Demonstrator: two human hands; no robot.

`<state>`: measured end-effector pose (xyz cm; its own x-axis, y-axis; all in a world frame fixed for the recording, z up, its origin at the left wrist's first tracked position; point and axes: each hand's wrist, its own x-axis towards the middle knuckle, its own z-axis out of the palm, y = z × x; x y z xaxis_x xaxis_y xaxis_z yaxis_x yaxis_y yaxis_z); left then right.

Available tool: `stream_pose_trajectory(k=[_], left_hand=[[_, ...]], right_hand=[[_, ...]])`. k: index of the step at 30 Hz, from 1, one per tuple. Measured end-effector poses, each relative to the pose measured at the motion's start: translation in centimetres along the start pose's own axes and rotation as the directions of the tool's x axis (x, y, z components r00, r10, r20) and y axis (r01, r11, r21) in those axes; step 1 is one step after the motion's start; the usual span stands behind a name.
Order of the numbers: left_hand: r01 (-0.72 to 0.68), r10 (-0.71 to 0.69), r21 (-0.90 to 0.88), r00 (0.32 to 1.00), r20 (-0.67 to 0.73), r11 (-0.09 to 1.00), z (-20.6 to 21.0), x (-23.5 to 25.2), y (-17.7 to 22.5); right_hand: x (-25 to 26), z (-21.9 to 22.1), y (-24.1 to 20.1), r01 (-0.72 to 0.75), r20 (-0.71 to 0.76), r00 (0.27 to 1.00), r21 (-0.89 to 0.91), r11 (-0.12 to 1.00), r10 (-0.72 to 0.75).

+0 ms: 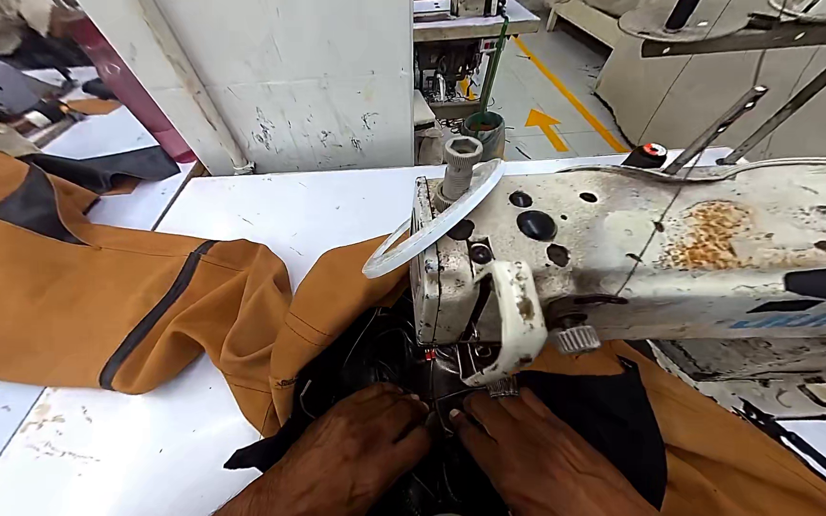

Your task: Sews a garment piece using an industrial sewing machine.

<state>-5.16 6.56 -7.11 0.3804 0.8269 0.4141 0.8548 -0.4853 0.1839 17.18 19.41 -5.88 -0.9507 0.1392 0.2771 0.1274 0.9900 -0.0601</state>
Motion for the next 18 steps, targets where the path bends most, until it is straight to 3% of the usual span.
stream_pose_trajectory(k=[10, 18], left_hand=[[0.045, -0.045, 0.022, 0.999, -0.01, 0.999, 0.1, 0.3, 0.1], [0.079, -0.078, 0.052, 0.997, -0.01, 0.996, 0.5, 0.3, 1.0]], right_hand=[[0.9, -0.2, -1.2, -0.098, 0.104, 0.989, -0.103, 0.99, 0.109], [0.8, -0.4, -1.0, -0.084, 0.126, 0.987, -0.14, 0.987, 0.102]])
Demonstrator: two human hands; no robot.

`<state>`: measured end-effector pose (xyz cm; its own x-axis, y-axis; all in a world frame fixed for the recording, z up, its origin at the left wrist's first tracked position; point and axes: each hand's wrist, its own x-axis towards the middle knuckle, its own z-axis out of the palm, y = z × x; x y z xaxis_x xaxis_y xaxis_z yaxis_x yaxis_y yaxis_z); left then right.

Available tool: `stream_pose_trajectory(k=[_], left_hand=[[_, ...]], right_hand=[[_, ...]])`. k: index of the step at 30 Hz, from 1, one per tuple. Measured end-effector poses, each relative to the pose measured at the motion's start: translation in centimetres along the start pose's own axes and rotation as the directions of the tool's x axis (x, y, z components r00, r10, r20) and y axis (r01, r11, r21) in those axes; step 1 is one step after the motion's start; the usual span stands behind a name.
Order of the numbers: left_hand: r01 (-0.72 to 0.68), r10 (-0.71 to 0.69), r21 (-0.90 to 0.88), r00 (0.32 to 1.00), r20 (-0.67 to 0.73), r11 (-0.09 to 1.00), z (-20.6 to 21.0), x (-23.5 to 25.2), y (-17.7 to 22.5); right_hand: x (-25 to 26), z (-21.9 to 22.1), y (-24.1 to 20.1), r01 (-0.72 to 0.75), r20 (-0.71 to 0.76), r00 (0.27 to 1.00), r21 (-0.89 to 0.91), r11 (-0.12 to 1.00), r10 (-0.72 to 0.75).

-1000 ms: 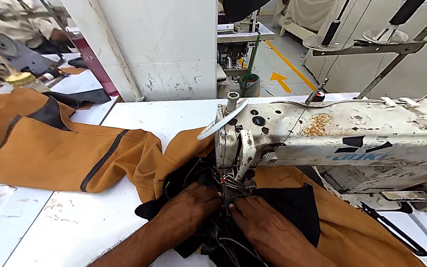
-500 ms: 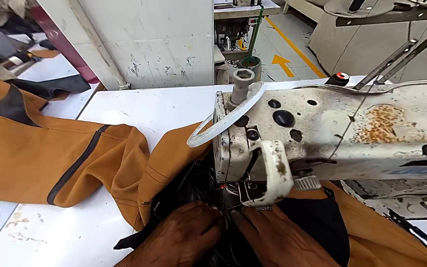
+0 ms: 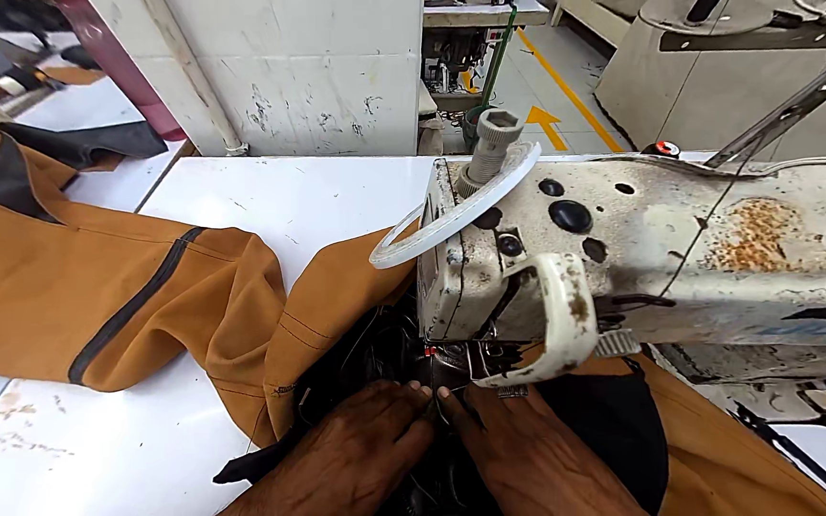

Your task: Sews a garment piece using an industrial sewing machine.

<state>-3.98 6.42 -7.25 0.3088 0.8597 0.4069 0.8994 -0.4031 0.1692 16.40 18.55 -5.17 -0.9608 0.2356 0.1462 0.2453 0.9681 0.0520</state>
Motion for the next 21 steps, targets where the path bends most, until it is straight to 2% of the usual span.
stream_pose_trajectory(k=[12, 21], left_hand=[[0.01, -0.011, 0.041, 1.0, 0.025, 0.999, -0.3, 1.0, -0.9], [0.006, -0.003, -0.115, 1.0, 0.029, 0.993, -0.6, 1.0, -2.4]], right_hand=[[1.1, 0.0, 0.9, -0.017, 0.017, 1.0, -0.014, 1.0, 0.017], [1.5, 0.6, 2.0, 0.025, -0.018, 1.0, -0.009, 1.0, -0.025]])
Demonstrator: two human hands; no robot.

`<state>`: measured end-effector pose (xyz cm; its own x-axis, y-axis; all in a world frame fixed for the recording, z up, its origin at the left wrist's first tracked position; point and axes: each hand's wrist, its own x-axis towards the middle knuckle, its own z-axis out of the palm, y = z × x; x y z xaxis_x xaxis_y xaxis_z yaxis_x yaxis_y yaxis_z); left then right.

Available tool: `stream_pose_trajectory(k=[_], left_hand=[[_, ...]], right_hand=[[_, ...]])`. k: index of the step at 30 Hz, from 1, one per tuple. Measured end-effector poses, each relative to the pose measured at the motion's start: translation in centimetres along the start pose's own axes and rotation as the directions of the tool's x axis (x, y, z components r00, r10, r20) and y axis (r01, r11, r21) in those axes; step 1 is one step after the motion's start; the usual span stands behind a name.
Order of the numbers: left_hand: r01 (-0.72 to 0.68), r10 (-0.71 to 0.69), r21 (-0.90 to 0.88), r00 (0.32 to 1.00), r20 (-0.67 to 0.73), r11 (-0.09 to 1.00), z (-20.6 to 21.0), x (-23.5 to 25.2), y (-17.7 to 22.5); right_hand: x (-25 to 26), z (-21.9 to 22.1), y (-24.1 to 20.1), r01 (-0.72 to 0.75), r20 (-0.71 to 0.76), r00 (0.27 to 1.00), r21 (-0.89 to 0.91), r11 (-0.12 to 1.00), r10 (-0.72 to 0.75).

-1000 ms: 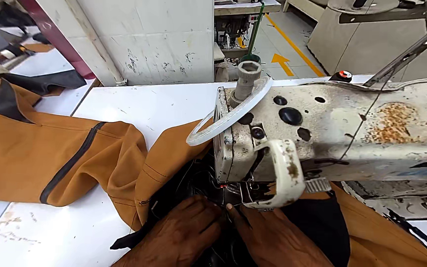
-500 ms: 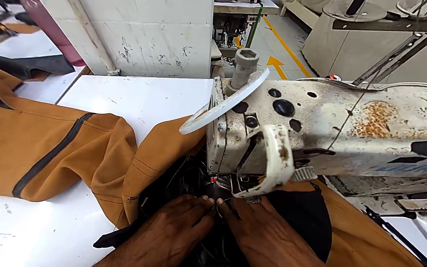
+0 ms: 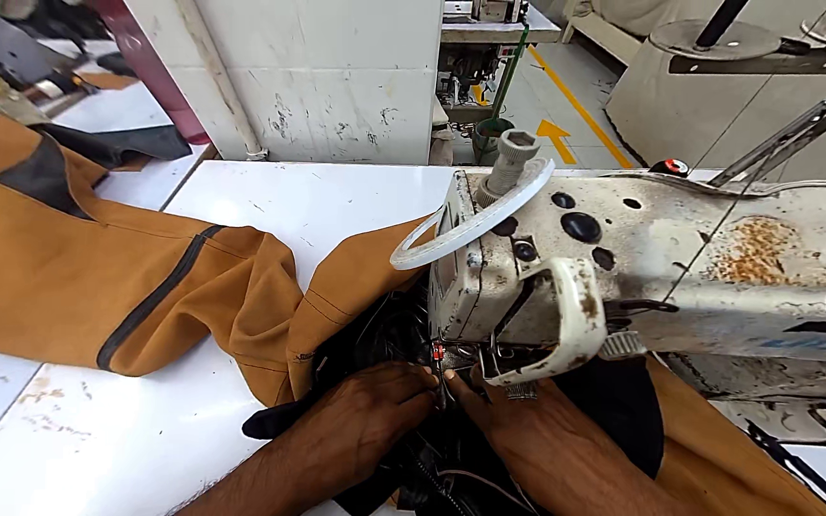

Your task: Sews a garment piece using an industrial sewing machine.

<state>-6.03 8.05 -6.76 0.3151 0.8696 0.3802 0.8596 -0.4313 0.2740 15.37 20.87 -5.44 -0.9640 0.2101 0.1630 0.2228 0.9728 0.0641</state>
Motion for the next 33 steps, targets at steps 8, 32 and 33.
stream_pose_trajectory(k=[8, 32, 33], left_hand=[[-0.064, 0.063, 0.001, 0.997, 0.032, 0.998, -0.3, 0.4, -0.5], [-0.019, 0.021, 0.098, 1.0, -0.017, 0.995, -0.2, 1.2, -1.8], [-0.014, 0.015, 0.105, 1.0, -0.015, 0.994, -0.2, 1.3, -1.8]], right_hand=[[0.4, -0.2, -1.2, -0.086, 0.023, 0.996, -0.097, 0.992, 0.089], [2.0, -0.4, -0.2, -0.082, 0.082, 0.993, -0.046, 0.996, 0.085], [2.1, -0.3, -0.1, -0.082, 0.086, 0.993, -0.038, 0.996, 0.085]])
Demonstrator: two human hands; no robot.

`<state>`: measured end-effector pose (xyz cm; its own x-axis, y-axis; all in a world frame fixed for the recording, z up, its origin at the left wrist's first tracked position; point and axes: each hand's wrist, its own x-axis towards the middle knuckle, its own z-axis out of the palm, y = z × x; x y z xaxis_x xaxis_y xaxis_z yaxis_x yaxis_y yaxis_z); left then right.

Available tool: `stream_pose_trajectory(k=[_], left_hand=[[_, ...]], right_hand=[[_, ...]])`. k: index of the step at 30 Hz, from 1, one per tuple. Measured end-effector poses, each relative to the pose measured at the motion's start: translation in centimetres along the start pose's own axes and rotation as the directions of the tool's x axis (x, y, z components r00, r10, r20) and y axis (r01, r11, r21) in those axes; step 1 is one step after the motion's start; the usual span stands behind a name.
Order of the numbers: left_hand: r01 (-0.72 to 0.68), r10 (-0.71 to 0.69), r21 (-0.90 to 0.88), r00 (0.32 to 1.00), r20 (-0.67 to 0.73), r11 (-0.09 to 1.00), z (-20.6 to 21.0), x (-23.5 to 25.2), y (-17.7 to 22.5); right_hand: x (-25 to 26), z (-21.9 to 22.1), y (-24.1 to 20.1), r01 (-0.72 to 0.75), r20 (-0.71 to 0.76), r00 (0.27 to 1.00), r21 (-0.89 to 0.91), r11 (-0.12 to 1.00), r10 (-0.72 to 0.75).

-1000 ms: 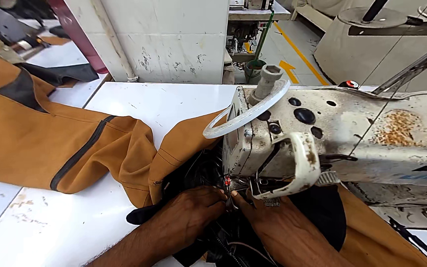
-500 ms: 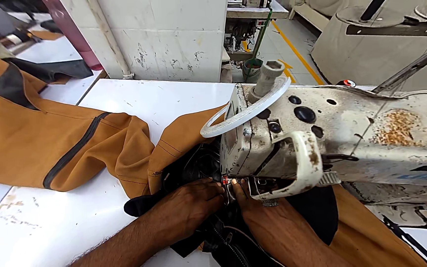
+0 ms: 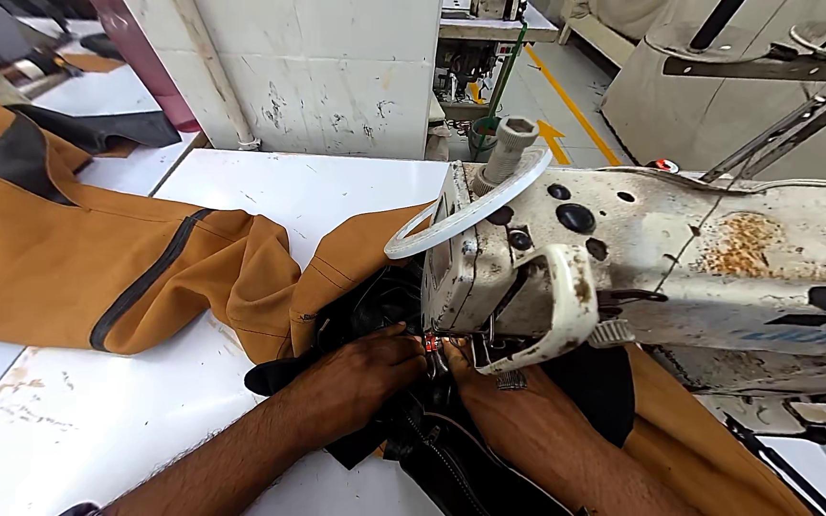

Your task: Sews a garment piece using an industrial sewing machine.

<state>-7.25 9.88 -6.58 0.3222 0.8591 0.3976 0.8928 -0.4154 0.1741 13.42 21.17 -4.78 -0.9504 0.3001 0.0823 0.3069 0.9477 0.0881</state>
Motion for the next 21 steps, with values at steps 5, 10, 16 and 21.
stream_pose_trajectory(k=[5, 10, 16, 21], left_hand=[[0.01, -0.008, -0.041, 0.999, 0.044, 0.999, -1.4, 0.2, 0.3], [-0.159, 0.174, -0.072, 0.935, 0.309, 0.985, -4.3, -0.6, 2.2], [-0.029, -0.022, 0.154, 0.948, 0.319, 0.988, -4.2, -2.0, 7.8], [0.135, -0.186, 0.139, 0.861, 0.473, 0.981, -5.4, -2.7, 11.6]], right_hand=[[-2.2, -1.0, 1.3, 0.124, -0.103, 0.989, 0.165, 0.978, -0.108], [-7.3, -2.6, 1.1, 0.259, 0.098, 0.938, 0.442, 0.859, -0.333], [-9.0, -1.6, -0.9, 0.213, 0.128, 0.956, 0.319, 0.923, -0.265], [-9.8, -1.1, -1.6, 0.245, -0.095, 0.969, 0.199, 0.949, -0.23]])
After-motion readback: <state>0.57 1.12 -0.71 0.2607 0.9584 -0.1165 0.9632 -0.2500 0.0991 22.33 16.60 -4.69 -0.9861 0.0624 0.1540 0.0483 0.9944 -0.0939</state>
